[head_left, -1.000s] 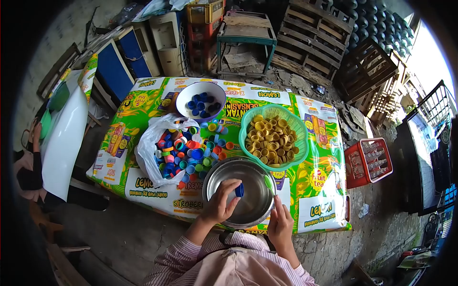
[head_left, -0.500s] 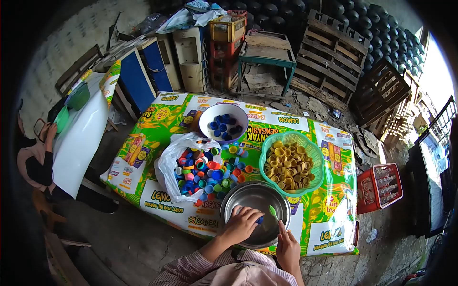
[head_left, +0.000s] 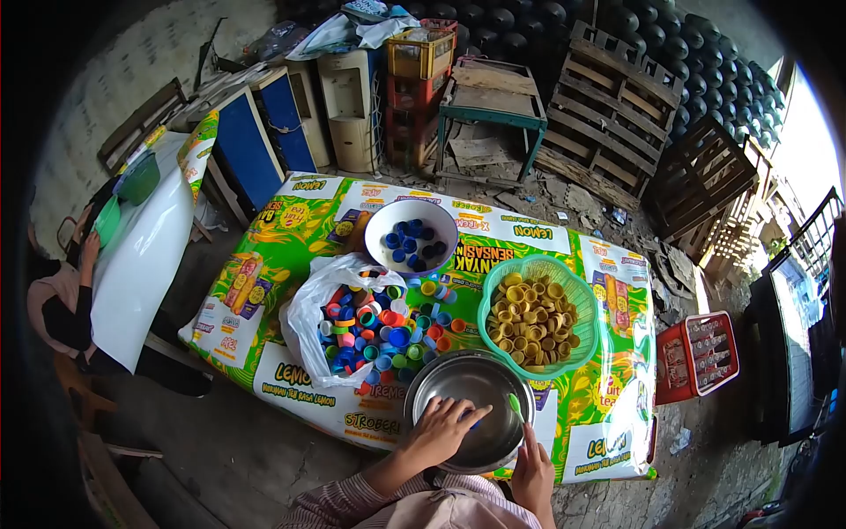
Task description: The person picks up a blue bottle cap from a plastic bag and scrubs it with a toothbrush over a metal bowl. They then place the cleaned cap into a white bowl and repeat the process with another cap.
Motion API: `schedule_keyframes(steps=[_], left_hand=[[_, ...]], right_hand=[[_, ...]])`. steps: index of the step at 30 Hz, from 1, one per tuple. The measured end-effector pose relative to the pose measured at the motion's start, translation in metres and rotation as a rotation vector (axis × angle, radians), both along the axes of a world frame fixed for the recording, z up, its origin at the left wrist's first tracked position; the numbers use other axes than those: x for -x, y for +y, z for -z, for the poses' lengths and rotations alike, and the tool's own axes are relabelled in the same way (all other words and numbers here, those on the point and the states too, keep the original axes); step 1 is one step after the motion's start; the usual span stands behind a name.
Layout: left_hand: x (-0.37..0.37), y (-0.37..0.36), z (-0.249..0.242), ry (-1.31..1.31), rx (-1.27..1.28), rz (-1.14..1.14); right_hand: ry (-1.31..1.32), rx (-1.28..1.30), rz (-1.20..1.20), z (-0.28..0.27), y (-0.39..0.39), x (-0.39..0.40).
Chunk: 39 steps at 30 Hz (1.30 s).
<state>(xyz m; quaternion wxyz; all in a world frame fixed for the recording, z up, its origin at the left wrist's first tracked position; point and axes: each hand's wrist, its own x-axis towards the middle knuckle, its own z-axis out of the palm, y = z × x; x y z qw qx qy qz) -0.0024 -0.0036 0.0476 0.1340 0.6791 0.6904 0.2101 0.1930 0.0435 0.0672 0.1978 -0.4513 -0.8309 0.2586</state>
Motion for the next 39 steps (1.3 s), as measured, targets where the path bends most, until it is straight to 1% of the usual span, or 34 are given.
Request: schedule_keyframes(steps=[1,2,3,5,7,9,10,11,13,14,15,16,17,19,21,22,23,26,27,28,31,32,33,35,37,39], left_hand=[[0.002,0.0,-0.002,-0.052,-0.022,0.006],[0.009,0.002,0.005,-0.12,-0.037,0.021],[0.019,0.007,0.008,-0.12,-0.045,0.017],[0.049,0.024,0.005,-0.202,-0.081,0.038],[0.089,0.048,-0.001,-0.218,0.0,-0.114],[0.132,0.077,-0.014,-0.228,-0.01,-0.233],[0.154,0.095,-0.012,-0.309,-0.068,-0.28],[0.176,0.113,-0.003,-0.387,-0.119,-0.319],[0.214,0.144,0.018,-0.505,-0.23,-0.425],[0.22,0.147,0.028,-0.255,-0.247,-0.481],[0.22,0.147,0.027,-0.007,-0.268,-0.531],[0.219,0.143,0.027,-0.136,-0.231,-0.46],[0.208,0.135,0.033,-0.155,-0.401,-0.421],[0.177,0.106,0.02,-0.107,-0.569,-0.35],[0.145,0.072,0.008,-0.295,-0.542,-0.395],[0.135,0.054,0.014,-0.377,-0.494,-0.441],[0.126,0.036,0.009,-0.385,-0.436,-0.457],[0.123,-0.002,0.016,-0.317,-0.407,-0.508],[0.125,-0.01,0.018,-0.338,-0.365,-0.538],[0.128,-0.016,0.023,-0.262,-0.347,-0.552],[0.13,-0.017,0.031,-0.075,-0.349,-0.541],[0.13,-0.011,0.034,-0.062,-0.344,-0.531],[0.129,-0.003,0.04,0.005,-0.303,-0.54],[0.129,0.012,0.045,0.049,-0.278,-0.511],[0.131,0.023,0.052,0.088,-0.293,-0.518],[0.135,0.026,0.057,0.156,-0.253,-0.527]], right_hand=[[0.078,-0.03,0.031,-0.002,0.0,0.001],[0.054,0.058,0.045,-0.007,0.001,0.002],[0.054,0.05,0.04,-0.008,0.001,0.004],[0.023,0.053,0.03,-0.009,0.001,0.007],[0.084,0.086,0.048,-0.012,-0.001,0.01],[0.005,0.272,0.063,-0.013,-0.003,0.005],[0.076,0.202,0.052,-0.008,-0.006,0.005],[0.079,0.197,0.056,-0.004,-0.006,0.003],[0.205,0.053,0.031,0.003,-0.01,0.002],[0.222,0.07,0.036,-0.003,-0.012,0.003],[0.221,0.073,0.051,-0.004,-0.014,0.003],[0.176,0.091,0.079,-0.006,-0.015,0.003],[0.13,0.11,0.107,-0.007,-0.017,0.002],[0.125,0.182,0.132,-0.003,-0.017,0.0],[0.048,0.027,0.104,0.006,-0.011,0.001],[0.046,0.058,0.106,0.006,-0.01,0.0],[0.022,0.096,0.121,0.001,-0.009,0.002],[0.061,0.087,0.089,0.0,-0.004,0.004],[0.058,0.084,0.073,0.002,-0.002,0.004],[0.056,0.081,0.059,0.003,-0.001,0.004],[0.037,0.102,0.025,0.001,0.0,0.006],[0.036,0.102,0.017,0.0,0.0,0.006],[0.031,0.117,0.003,-0.001,-0.001,0.006],[0.031,0.122,-0.014,-0.001,-0.001,0.007],[0.086,0.044,-0.027,-0.001,-0.004,0.006],[0.065,0.058,-0.016,0.0,-0.007,0.001]])
